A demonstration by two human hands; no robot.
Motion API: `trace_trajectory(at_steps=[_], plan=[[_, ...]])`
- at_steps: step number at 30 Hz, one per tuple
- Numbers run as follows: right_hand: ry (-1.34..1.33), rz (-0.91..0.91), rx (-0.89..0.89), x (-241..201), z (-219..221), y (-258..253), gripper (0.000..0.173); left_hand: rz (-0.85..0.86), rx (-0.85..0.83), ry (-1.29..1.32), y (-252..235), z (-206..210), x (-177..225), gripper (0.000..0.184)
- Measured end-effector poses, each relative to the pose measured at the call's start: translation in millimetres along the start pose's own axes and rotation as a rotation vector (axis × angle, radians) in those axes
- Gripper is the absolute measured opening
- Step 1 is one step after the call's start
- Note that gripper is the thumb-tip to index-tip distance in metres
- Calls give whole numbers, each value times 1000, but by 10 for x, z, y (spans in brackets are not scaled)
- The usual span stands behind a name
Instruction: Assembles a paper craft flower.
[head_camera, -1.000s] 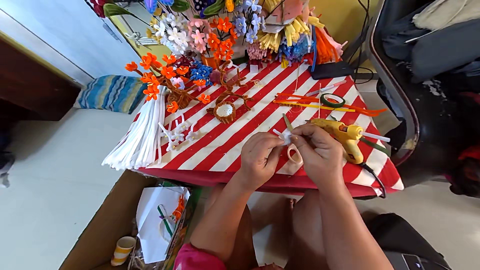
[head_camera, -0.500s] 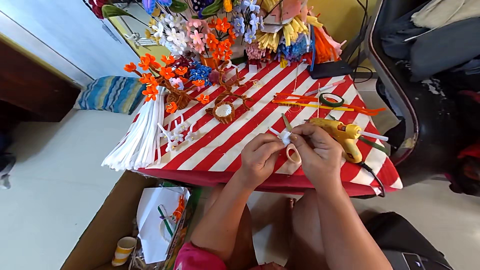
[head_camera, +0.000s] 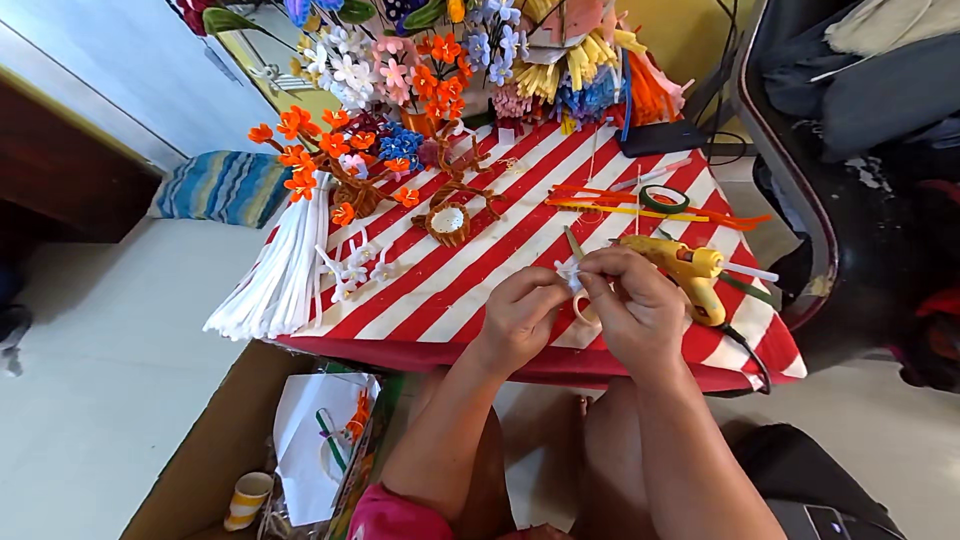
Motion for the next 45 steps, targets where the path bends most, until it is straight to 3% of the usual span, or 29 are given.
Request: trace_trajectory(at_steps=[6, 13, 20, 25, 29, 35, 45], plan=[[-107, 163, 19, 17, -17, -1, 7, 104, 11, -6, 34, -12, 39, 6], [-98, 113, 15, 19, -20, 2, 7, 120, 30, -46, 27, -15, 22, 6], [72, -43, 58, 4, -140, -41, 6, -49, 49, -98, 8, -7, -60, 8], [26, -61, -146, -92, -116, -37, 9, -85, 64, -96, -3, -39, -83, 9], [166, -84, -133, -60, -51, -27, 13, -50, 48, -59, -4, -36, -55, 7], [129, -55, -122, -45, -68, -37, 12, 29, 53, -49, 2, -67, -17, 7], [223, -160, -125, -85, -95, -36, 12, 35, 30, -29, 4, -27, 8, 4]])
Point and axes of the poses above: each hand's wrist, its own y-axis away from the middle knuckle, its own z-axis out of the palm, x = y × z, the point moved 6 cm from there along -y, towards the middle knuckle, and after that the axes turned 6 degrees about x, right-handed, at the moved point
